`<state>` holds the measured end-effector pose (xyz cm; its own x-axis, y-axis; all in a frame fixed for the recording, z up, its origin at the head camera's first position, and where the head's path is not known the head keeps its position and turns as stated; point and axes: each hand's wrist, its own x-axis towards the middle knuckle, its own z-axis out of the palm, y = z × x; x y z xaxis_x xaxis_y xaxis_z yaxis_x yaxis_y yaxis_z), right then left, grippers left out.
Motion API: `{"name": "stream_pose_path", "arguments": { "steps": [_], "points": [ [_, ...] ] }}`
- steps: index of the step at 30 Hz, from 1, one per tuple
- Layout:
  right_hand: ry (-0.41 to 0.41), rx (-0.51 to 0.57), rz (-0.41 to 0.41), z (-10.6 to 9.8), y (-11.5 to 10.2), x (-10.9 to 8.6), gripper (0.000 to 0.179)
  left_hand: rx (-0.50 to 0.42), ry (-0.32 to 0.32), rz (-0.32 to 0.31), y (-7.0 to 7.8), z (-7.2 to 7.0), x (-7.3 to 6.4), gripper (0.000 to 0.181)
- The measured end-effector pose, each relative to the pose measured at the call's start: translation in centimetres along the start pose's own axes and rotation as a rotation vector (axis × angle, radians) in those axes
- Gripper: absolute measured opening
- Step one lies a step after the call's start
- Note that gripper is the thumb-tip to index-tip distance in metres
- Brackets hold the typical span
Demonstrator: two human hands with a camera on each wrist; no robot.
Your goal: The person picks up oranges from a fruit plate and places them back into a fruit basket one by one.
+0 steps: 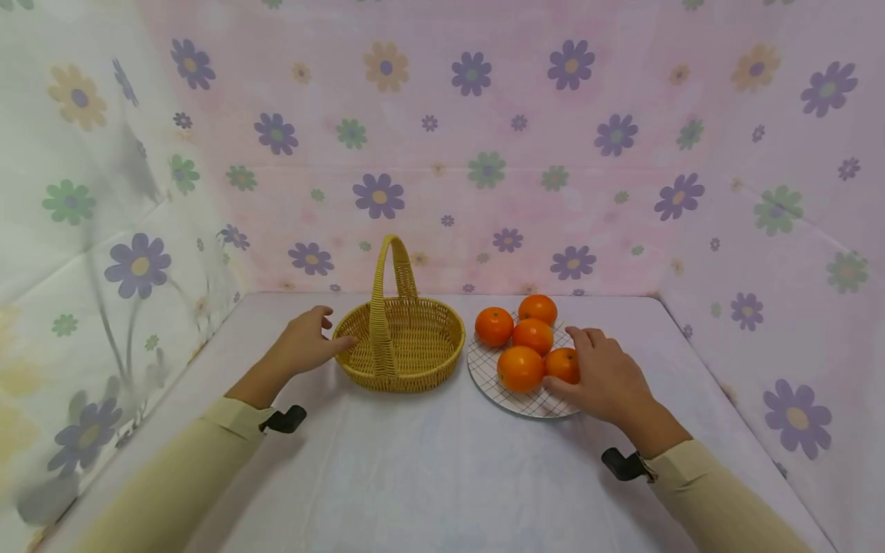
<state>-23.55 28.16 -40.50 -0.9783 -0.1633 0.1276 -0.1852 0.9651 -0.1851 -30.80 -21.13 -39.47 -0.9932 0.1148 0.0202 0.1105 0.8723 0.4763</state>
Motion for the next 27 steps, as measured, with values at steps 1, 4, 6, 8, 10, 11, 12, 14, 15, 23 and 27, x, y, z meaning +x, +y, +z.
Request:
{"name": "stream_pose_path", "arguments": {
  "steps": [1,4,6,8,10,11,12,14,15,23,27],
  "points": [
    [-0.001,0.007,0.005,0.1,0.1,0.0,0.105,-0.007,-0.005,-0.009,0.0,0.1,0.1,0.094],
    [-0.010,0.027,0.022,0.5,0.4,0.1,0.105,-0.032,-0.019,-0.035,-0.1,0.4,0.5,0.094],
    [-0.019,0.042,0.033,0.7,0.6,0.1,0.106,-0.050,-0.025,-0.053,-0.2,0.5,0.8,0.095],
    [-0.026,0.057,0.040,1.0,0.8,0.1,0.106,-0.072,-0.034,-0.070,-0.3,0.7,1.0,0.096],
    [-0.031,0.078,0.048,1.1,1.0,0.0,0.107,-0.107,-0.050,-0.082,-0.5,0.8,1.3,0.095],
    [-0.032,0.088,0.051,1.2,1.0,0.0,0.107,-0.126,-0.060,-0.090,-0.6,0.9,1.4,0.095],
    [-0.033,0.099,0.056,1.3,1.1,0.0,0.108,-0.148,-0.071,-0.098,-0.7,0.9,1.5,0.094],
    [-0.030,0.125,0.065,1.4,1.3,-0.1,0.108,-0.202,-0.091,-0.116,-0.9,1.1,1.7,0.092],
    [-0.029,0.138,0.071,1.5,1.4,-0.1,0.108,-0.233,-0.103,-0.127,-0.9,1.2,1.9,0.091],
    [-0.006,0.229,0.091,2.0,1.8,-0.1,0.103,-0.398,-0.144,-0.240,-1.0,1.7,2.5,0.077],
    [-0.018,0.259,0.111,2.2,1.8,-0.1,0.102,-0.443,-0.147,-0.286,-0.8,1.7,2.3,0.073]
  ]
}}
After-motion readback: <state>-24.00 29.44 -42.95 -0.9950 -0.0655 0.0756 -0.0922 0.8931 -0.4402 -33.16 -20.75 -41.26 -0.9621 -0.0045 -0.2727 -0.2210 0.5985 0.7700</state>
